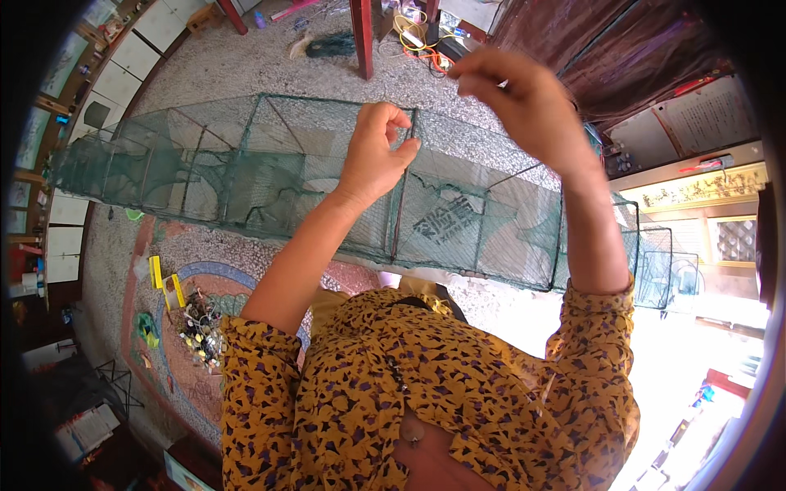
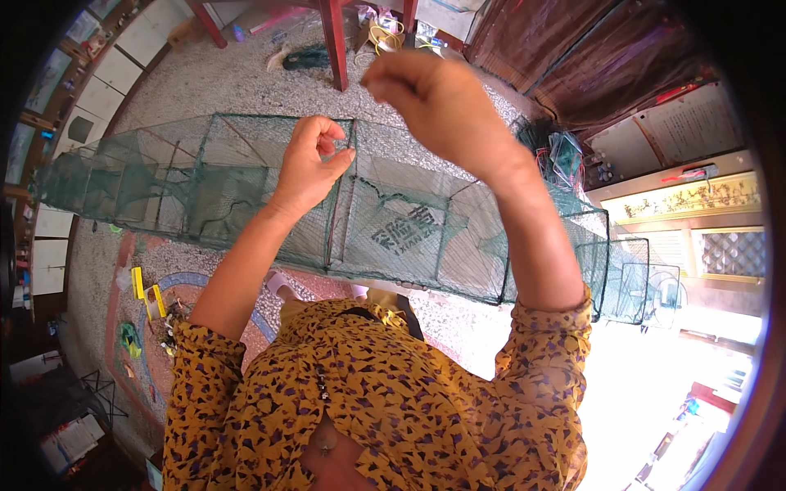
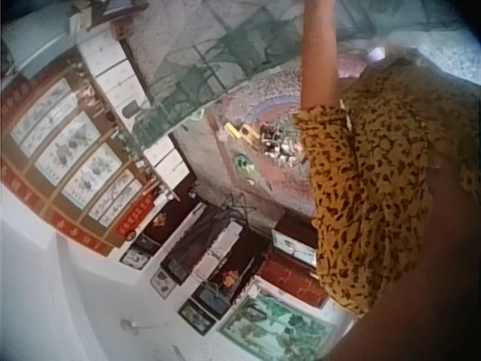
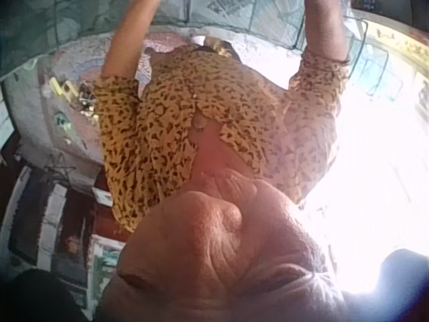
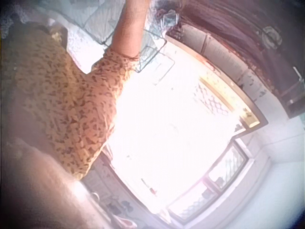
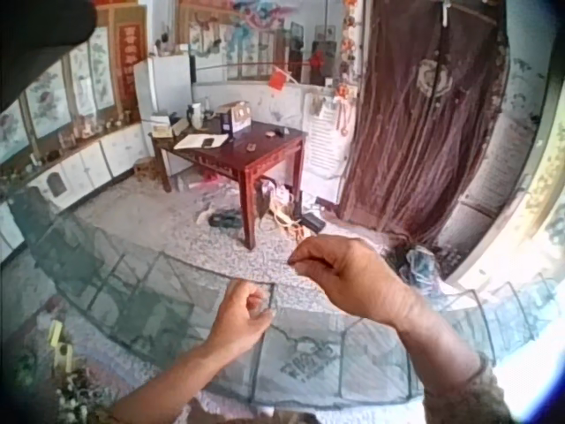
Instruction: The person repairs a large rectangular mesh fishing net by hand using a small green tool, tying knots and securing the net segments at various points along the frame.
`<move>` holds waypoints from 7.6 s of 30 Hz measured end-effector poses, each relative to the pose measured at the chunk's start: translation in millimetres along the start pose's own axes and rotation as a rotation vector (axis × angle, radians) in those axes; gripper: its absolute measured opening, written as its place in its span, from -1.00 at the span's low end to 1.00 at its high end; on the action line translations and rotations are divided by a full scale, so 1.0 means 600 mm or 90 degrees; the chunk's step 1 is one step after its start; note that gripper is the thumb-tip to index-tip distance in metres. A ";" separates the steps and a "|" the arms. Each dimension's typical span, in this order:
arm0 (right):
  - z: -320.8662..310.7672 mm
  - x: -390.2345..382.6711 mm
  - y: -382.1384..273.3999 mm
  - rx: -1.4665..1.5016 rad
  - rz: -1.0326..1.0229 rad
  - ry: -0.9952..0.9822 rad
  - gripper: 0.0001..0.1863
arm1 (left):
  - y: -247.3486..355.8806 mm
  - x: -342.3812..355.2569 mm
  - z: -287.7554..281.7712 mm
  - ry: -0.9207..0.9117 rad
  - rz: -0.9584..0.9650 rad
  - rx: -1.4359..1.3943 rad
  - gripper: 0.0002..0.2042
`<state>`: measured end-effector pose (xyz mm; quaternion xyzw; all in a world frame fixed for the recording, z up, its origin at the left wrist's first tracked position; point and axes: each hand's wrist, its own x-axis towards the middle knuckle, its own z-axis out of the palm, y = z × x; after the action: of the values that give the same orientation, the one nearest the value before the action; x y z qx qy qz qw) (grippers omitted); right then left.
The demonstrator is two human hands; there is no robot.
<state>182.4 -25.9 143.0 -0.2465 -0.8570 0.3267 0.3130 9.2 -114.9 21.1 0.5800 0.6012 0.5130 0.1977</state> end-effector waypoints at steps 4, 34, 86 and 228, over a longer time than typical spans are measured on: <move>0.043 -0.010 0.061 -0.307 0.050 -0.061 -0.92 | 0.004 -0.002 0.001 0.003 -0.048 0.004 -0.73; 0.188 0.080 0.058 -0.443 0.069 -0.263 -0.82 | -0.022 -0.012 0.026 -0.068 -0.336 -0.451 -0.63; 0.163 -0.003 0.081 -0.166 0.098 0.006 -0.80 | -0.035 -0.017 0.029 -0.026 -0.347 -0.326 -0.64; -0.056 0.018 -0.056 -0.315 -0.227 0.018 -0.82 | 0.030 -0.049 0.002 -0.056 -0.017 -0.113 -0.60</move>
<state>191.2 -27.8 191.1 -0.1652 -0.9359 0.0448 0.3079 26.7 -144.7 25.2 0.5740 0.5521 0.5353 0.2814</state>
